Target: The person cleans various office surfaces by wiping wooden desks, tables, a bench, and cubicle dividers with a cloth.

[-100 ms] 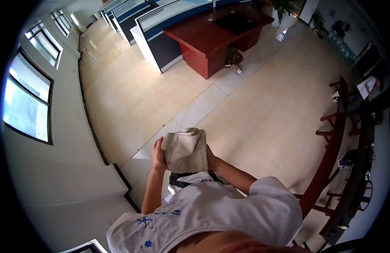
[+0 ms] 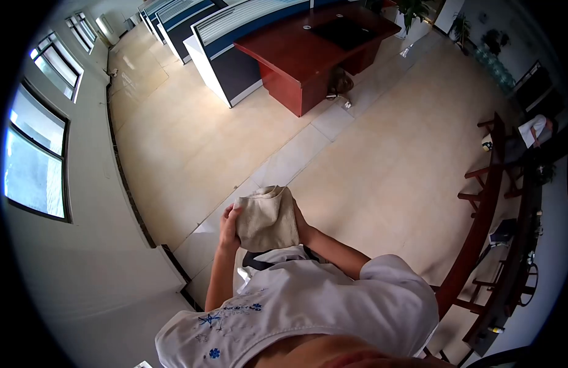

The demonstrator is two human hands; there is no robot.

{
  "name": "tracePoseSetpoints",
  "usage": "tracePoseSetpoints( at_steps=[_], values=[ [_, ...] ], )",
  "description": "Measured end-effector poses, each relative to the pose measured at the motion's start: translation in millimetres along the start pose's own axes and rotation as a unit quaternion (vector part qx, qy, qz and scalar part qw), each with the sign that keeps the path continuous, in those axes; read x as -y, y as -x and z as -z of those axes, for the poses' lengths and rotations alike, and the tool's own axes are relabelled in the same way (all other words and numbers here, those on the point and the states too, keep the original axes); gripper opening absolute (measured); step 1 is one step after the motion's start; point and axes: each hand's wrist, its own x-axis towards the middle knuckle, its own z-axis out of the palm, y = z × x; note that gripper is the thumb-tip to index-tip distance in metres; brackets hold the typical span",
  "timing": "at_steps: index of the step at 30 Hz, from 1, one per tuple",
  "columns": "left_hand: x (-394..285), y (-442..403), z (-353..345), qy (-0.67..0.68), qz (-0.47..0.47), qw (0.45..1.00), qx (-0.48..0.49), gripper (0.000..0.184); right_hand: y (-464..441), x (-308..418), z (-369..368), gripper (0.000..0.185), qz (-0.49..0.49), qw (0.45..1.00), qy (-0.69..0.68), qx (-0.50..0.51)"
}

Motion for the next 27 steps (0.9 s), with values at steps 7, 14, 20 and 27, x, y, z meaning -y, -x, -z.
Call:
tracePoseSetpoints(
  at_steps=[7,14,20,27],
  values=[
    [-180,-196,-19,-0.242,-0.163,0.956,-0.031,0.044,-217,112,-32,0.063,-0.079,0.995,-0.023,-0.065],
    [-353,-380,-131,-0.305,-0.244,0.919,0.054,0.039,-348,350,-16,0.044,0.316,0.882,0.155,-0.312],
    [-419,-550,-183,-0.369,-0.195,0.902,0.107,0.035,-465,503,49,0.061,0.538,0.435,0.565,-0.449],
    [-411,-776,-213,-0.507,0.038,0.842,0.178,0.035,-660,533,269,0.090,0.174,0.424,0.743,-0.488]
  ],
)
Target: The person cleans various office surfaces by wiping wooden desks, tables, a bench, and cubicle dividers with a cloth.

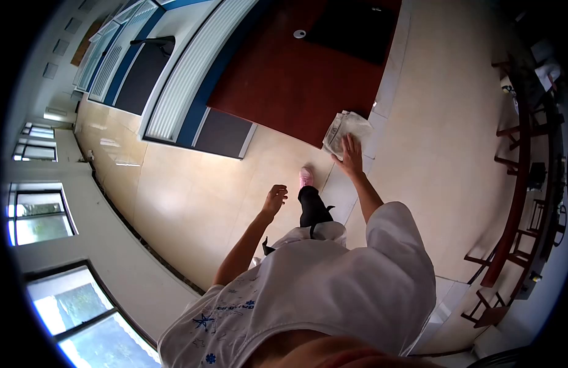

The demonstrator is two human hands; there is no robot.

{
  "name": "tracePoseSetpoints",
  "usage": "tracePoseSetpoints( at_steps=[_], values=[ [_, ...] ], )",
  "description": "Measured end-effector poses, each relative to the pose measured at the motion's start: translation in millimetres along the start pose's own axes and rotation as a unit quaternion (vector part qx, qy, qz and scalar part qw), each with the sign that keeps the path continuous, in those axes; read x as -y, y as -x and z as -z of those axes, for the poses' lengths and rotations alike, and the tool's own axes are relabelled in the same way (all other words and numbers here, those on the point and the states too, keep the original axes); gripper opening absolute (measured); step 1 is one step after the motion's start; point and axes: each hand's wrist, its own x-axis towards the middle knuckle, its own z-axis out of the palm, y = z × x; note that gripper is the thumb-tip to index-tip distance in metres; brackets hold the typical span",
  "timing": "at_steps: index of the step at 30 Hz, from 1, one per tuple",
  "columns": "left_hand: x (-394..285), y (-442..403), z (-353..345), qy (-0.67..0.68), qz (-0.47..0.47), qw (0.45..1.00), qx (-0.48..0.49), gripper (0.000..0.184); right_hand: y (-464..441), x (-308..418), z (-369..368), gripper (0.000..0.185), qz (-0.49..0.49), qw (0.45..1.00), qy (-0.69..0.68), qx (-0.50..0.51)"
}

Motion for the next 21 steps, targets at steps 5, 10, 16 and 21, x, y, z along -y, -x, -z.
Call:
tracePoseSetpoints(
  at_steps=[5,10,16,21],
  values=[
    [-32,-143,78,0.086,0.045,0.989,-0.108,0.040,-51,-3,-24,0.077,-0.203,0.972,0.045,-0.113],
    [-51,-342,207,0.277,0.181,0.880,-0.340,0.045,-96,22,-33,0.077,-0.249,0.962,0.062,-0.094],
    [-128,-505,223,0.148,0.236,0.817,-0.505,0.040,-245,1,-59,0.078,-0.309,0.943,0.085,-0.094],
    [-116,-497,225,-0.059,0.308,0.750,-0.583,0.038,-412,-32,-68,0.079,-0.408,0.893,0.135,-0.134]
  ],
)
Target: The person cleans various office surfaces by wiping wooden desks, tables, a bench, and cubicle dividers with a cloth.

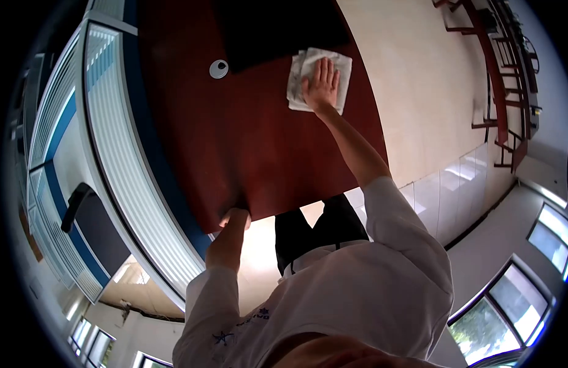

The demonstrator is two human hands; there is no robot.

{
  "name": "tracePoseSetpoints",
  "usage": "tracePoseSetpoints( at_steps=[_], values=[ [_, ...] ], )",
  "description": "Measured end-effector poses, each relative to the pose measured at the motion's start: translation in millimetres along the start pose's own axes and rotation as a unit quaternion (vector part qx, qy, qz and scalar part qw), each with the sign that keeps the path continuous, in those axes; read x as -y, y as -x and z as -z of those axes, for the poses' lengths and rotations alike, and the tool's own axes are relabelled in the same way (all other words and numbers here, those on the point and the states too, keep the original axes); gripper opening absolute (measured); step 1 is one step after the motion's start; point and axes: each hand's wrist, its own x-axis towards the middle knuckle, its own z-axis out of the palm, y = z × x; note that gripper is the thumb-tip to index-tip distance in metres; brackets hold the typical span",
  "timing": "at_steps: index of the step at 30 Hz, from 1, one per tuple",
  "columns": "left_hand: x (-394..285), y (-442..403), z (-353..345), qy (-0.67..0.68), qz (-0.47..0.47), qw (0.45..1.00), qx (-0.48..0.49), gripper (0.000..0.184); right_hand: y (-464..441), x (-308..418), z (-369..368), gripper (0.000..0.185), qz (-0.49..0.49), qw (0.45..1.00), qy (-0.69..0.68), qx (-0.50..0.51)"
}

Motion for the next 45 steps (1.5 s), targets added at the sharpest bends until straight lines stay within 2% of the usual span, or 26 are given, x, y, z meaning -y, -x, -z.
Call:
tracePoseSetpoints(
  at_steps=[3,6,8,15,23,26,29,30,33,36,38,40,43,44,45],
  values=[
    [13,-6,-1,-0.066,-0.007,0.995,-0.070,0.038,-67,64,-25,0.081,-0.077,0.995,-0.026,-0.050],
    [26,-7,-10,-0.097,0.005,0.985,-0.141,0.039,-120,86,-33,0.081,-0.045,0.995,-0.028,-0.080],
    [36,-15,-22,-0.095,0.009,0.970,-0.224,0.039,-118,89,-40,0.080,-0.040,0.997,-0.011,-0.073],
    [44,-50,-37,-0.056,-0.027,0.978,-0.197,0.044,-100,85,-42,0.082,0.005,0.996,-0.062,-0.068],
    [11,7,-9,0.018,-0.019,0.990,-0.138,0.051,100,82,12,0.080,0.173,0.983,-0.062,0.023],
    [7,26,-3,0.034,0.009,0.993,-0.117,0.054,202,49,34,0.081,0.211,0.972,-0.082,0.066],
    [5,32,16,0.032,0.001,0.993,-0.117,0.056,285,-5,65,0.078,0.180,0.977,-0.100,0.058],
    [4,37,18,0.037,-0.004,0.993,-0.114,0.057,303,-25,71,0.085,0.169,0.979,-0.091,0.064],
    [8,38,28,0.041,-0.003,0.993,-0.111,0.060,329,-79,78,0.087,0.158,0.982,-0.089,0.061],
    [11,36,38,0.045,-0.003,0.994,-0.105,0.063,288,-92,85,0.088,0.152,0.983,-0.071,0.076],
    [11,40,41,0.045,-0.002,0.995,-0.092,0.064,222,-106,72,0.086,0.122,0.990,-0.058,0.028],
    [8,39,40,0.036,-0.004,0.994,-0.099,0.066,140,-109,54,0.084,0.052,0.997,-0.037,-0.031],
    [-2,33,22,0.044,-0.011,0.993,-0.113,0.069,32,-109,13,0.086,0.017,0.998,-0.015,-0.063],
    [-4,28,24,0.014,0.021,0.996,-0.082,0.069,6,-99,2,0.087,0.008,0.998,-0.005,-0.063],
    [-6,24,19,0.008,0.017,0.996,-0.090,0.070,-17,-90,-9,0.087,-0.007,0.998,-0.003,-0.063]
  ],
)
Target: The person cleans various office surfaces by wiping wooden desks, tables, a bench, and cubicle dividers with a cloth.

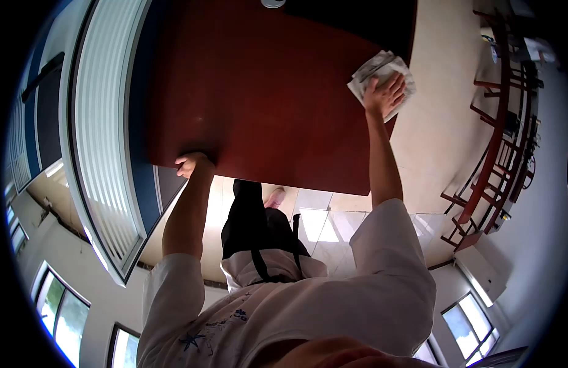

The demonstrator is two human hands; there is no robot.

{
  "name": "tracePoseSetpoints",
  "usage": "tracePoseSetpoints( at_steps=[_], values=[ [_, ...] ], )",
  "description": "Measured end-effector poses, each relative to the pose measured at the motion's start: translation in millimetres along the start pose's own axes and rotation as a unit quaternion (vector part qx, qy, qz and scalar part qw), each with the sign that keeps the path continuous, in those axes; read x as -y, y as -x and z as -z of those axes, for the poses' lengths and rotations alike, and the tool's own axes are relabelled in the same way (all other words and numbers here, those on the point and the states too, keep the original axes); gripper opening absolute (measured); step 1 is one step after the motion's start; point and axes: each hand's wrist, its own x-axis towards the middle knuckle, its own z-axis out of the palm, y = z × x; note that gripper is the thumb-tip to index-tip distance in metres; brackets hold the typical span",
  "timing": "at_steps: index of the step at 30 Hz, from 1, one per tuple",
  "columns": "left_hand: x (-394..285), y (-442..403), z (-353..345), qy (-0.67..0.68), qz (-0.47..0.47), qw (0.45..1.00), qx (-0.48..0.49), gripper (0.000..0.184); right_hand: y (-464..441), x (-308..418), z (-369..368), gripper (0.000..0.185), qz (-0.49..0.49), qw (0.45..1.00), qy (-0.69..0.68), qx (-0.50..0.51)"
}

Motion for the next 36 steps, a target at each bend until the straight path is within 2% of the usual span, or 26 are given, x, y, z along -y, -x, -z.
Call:
tracePoseSetpoints(
  at_steps=[4,6,9,11,14,21,23,24,25,27,29,30,31,32,34,36],
  values=[
    [3,15,53,-0.024,0.024,0.999,0.018,0.071,-65,24,-7,0.087,-0.028,1.000,0.000,0.005],
    [-13,17,32,-0.032,0.020,0.999,0.026,0.072,-126,34,-40,0.087,-0.022,1.000,-0.010,0.006],
    [8,0,30,-0.010,-0.013,1.000,0.002,0.074,-177,24,-52,0.085,0.011,1.000,-0.014,-0.006],
    [12,-8,27,-0.028,-0.002,1.000,0.007,0.075,-186,38,-53,0.083,0.000,1.000,-0.015,0.002],
    [26,-17,17,-0.098,-0.091,0.990,-0.042,0.078,-181,32,-50,0.082,0.007,1.000,-0.003,0.011],
    [58,-58,-3,-0.174,-0.137,0.974,-0.046,0.078,-182,30,-46,0.078,-0.004,0.999,0.017,0.028],
    [58,-63,-5,-0.150,-0.116,0.981,-0.040,0.078,-201,17,-44,0.076,0.092,0.996,-0.007,0.015],
    [49,-55,0,-0.097,-0.056,0.993,-0.038,0.077,-218,7,-51,0.075,0.145,0.989,-0.016,0.013],
    [54,-53,-4,-0.107,-0.082,0.990,-0.032,0.079,-237,2,-66,0.073,0.200,0.979,-0.032,0.009],
    [43,-38,6,-0.058,-0.063,0.996,-0.001,0.081,-261,-5,-80,0.071,0.264,0.963,-0.044,0.006],
    [61,-57,6,-0.062,-0.187,0.980,0.035,0.079,-276,-3,-82,0.073,0.292,0.955,-0.029,0.034],
    [7,-6,48,0.006,-0.019,0.997,0.072,0.074,-288,-14,-94,0.074,0.342,0.937,-0.072,0.025],
    [53,-40,10,-0.056,-0.157,0.984,0.065,0.072,-294,-20,-102,0.074,0.349,0.935,-0.061,0.022],
    [63,-49,7,-0.039,-0.168,0.982,0.077,0.073,-285,-19,-96,0.075,0.324,0.946,-0.022,0.022],
    [23,-36,34,0.000,-0.049,0.997,0.057,0.067,-288,-18,-95,0.079,0.316,0.948,-0.033,0.031],
    [16,-10,44,0.067,-0.080,0.993,0.047,0.064,-289,-12,-106,0.082,0.308,0.951,-0.010,0.027]
  ],
)
